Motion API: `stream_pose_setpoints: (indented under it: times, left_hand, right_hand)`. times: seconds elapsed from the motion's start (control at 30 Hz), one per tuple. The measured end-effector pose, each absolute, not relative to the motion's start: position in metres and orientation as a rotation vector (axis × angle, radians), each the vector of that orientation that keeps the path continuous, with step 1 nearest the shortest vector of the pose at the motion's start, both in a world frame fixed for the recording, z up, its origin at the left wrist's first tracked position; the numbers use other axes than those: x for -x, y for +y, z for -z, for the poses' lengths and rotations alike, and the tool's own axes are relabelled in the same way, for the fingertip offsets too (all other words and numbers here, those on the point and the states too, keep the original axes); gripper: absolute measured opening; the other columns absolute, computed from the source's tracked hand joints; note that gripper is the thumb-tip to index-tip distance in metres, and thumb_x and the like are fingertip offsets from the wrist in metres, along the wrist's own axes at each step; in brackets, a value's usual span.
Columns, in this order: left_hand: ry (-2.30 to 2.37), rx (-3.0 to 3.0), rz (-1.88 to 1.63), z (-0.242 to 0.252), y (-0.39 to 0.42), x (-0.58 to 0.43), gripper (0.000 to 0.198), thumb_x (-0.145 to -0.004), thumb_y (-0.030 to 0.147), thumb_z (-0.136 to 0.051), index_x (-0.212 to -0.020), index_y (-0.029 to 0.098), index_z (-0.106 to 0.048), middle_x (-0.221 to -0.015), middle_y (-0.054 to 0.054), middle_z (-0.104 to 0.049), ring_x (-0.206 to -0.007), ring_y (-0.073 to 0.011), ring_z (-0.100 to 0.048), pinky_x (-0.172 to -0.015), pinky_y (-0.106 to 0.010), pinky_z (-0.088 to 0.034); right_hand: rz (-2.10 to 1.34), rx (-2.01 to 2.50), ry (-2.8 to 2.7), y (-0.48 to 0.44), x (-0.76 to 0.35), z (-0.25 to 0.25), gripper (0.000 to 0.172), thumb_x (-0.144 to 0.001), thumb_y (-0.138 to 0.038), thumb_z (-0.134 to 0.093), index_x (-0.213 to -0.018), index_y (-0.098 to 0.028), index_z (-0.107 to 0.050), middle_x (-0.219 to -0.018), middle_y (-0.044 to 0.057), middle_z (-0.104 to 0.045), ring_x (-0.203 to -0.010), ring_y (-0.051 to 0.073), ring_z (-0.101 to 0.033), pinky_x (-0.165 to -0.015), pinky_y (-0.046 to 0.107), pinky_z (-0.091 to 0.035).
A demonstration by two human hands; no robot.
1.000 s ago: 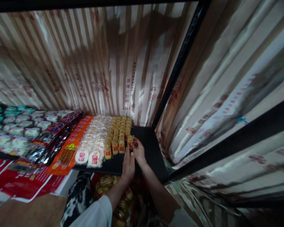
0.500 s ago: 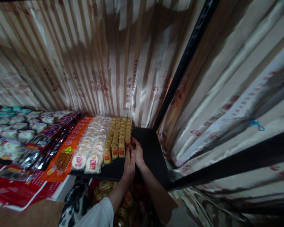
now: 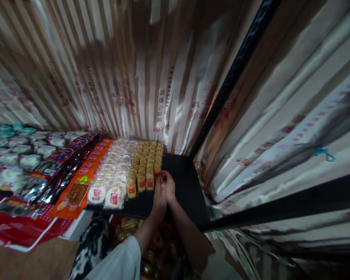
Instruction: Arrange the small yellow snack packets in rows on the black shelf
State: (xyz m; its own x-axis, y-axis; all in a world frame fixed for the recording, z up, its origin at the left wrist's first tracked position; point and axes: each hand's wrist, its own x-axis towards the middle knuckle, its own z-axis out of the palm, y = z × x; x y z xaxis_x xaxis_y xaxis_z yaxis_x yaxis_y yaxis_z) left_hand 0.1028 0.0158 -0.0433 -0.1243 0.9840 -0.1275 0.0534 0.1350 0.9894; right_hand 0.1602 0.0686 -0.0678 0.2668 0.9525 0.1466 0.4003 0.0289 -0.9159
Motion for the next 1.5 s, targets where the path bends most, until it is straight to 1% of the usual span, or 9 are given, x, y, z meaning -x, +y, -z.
stream_pose_setpoints:
  times: [0.1, 0.3, 0.67, 0.8, 1.0, 1.2, 1.3, 1.43, 1.5]
  left_hand:
    - [1.408, -1.141, -1.183, 0.038, 0.011, -0.103, 0.046, -0.088, 0.024, -0.034, -0.133, 0.013, -0.038, -0.143, -0.008, -0.033, -0.133, -0.0161, -0.027, -0.113, -0.03, -0.017]
    - [1.418, -1.218, -1.198, 0.039, -0.01, -0.096, 0.044, -0.086, 0.027, -0.039, -0.129, 0.018, -0.044, -0.138, -0.006, -0.042, -0.131, -0.0178, -0.032, -0.112, -0.035, -0.021]
    - [1.323, -1.545, -1.259, 0.023, -0.107, -0.056, 0.043, -0.089, 0.026, -0.03, -0.13, 0.019, -0.042, -0.138, -0.007, -0.041, -0.129, -0.0166, -0.033, -0.11, -0.037, -0.025]
    - [1.383, -1.493, -1.25, 0.042, -0.142, -0.021, 0.038, -0.089, 0.028, -0.031, -0.12, 0.019, -0.05, -0.127, -0.008, -0.051, -0.119, -0.017, -0.045, -0.104, -0.037, -0.033]
    - [1.797, -1.291, -0.941, 0.085, -0.139, 0.021, 0.03, -0.082, 0.022, -0.037, -0.104, 0.015, -0.058, -0.108, -0.01, -0.061, -0.106, -0.0204, -0.054, -0.096, -0.038, -0.039]
    - [2.048, -1.242, -0.427, 0.109, -0.092, 0.042, 0.038, -0.074, 0.009, -0.044, -0.11, 0.009, -0.057, -0.121, -0.015, -0.055, -0.118, -0.0212, -0.046, -0.102, -0.031, -0.03]
    - [2.078, -1.201, -0.365, 0.118, -0.072, 0.049, 0.039, -0.071, 0.007, -0.047, -0.108, 0.009, -0.058, -0.117, -0.015, -0.059, -0.116, -0.0209, -0.05, -0.099, -0.028, -0.033]
    - [2.097, -1.133, -0.275, 0.131, -0.057, 0.055, 0.031, -0.07, 0.01, -0.051, -0.099, 0.01, -0.062, -0.107, -0.017, -0.064, -0.106, -0.0251, -0.057, -0.089, -0.031, -0.041]
    - [2.101, -1.11, -0.223, 0.137, -0.055, 0.056, 0.03, -0.071, 0.011, -0.051, -0.099, 0.008, -0.062, -0.106, -0.019, -0.064, -0.104, -0.0265, -0.058, -0.087, -0.032, -0.042]
  right_hand:
    - [-0.682, 1.556, -1.288, 0.067, -0.162, 0.066, 0.031, -0.071, -0.031, -0.051, -0.097, -0.019, -0.06, -0.088, 0.004, -0.06, -0.081, 0.018, -0.057, -0.076, 0.03, -0.048]
    - [-0.695, 1.531, -1.204, 0.049, -0.156, 0.067, 0.042, -0.07, -0.036, -0.05, -0.106, -0.014, -0.056, -0.102, 0.009, -0.056, -0.087, 0.018, -0.057, -0.078, 0.031, -0.049]
    - [-0.713, 1.358, -1.295, -0.048, -0.131, 0.045, 0.028, -0.08, -0.027, -0.043, -0.101, -0.018, -0.059, -0.098, 0.008, -0.059, -0.085, 0.017, -0.061, -0.076, 0.031, -0.049]
    - [-0.675, 1.323, -1.55, -0.087, -0.114, 0.046, 0.025, -0.084, -0.023, -0.039, -0.093, -0.02, -0.062, -0.094, 0.006, -0.062, -0.089, 0.016, -0.059, -0.081, 0.03, -0.047]
    - [-0.844, 1.411, -1.993, -0.105, -0.081, 0.083, 0.03, -0.082, -0.013, -0.037, -0.098, -0.019, -0.062, -0.1, 0.008, -0.064, -0.095, 0.017, -0.058, -0.087, 0.031, -0.045]
    - [-1.063, 1.658, -2.148, -0.08, -0.059, 0.103, 0.04, -0.079, -0.008, -0.038, -0.114, -0.012, -0.056, -0.119, 0.014, -0.058, -0.112, 0.02, -0.052, -0.098, 0.035, -0.036]
    - [-1.137, 1.633, -2.106, -0.068, -0.058, 0.109, 0.042, -0.079, -0.009, -0.04, -0.117, -0.016, -0.055, -0.124, 0.012, -0.055, -0.117, 0.021, -0.048, -0.101, 0.036, -0.033]
    - [-1.204, 1.601, -1.956, -0.057, -0.06, 0.122, 0.037, -0.081, -0.016, -0.042, -0.113, -0.025, -0.058, -0.124, 0.004, -0.057, -0.12, 0.021, -0.045, -0.1, 0.038, -0.033]
    - [-1.223, 1.621, -1.93, -0.054, -0.061, 0.128, 0.035, -0.082, -0.019, -0.043, -0.112, -0.025, -0.059, -0.122, 0.005, -0.058, -0.12, 0.022, -0.045, -0.099, 0.038, -0.034]
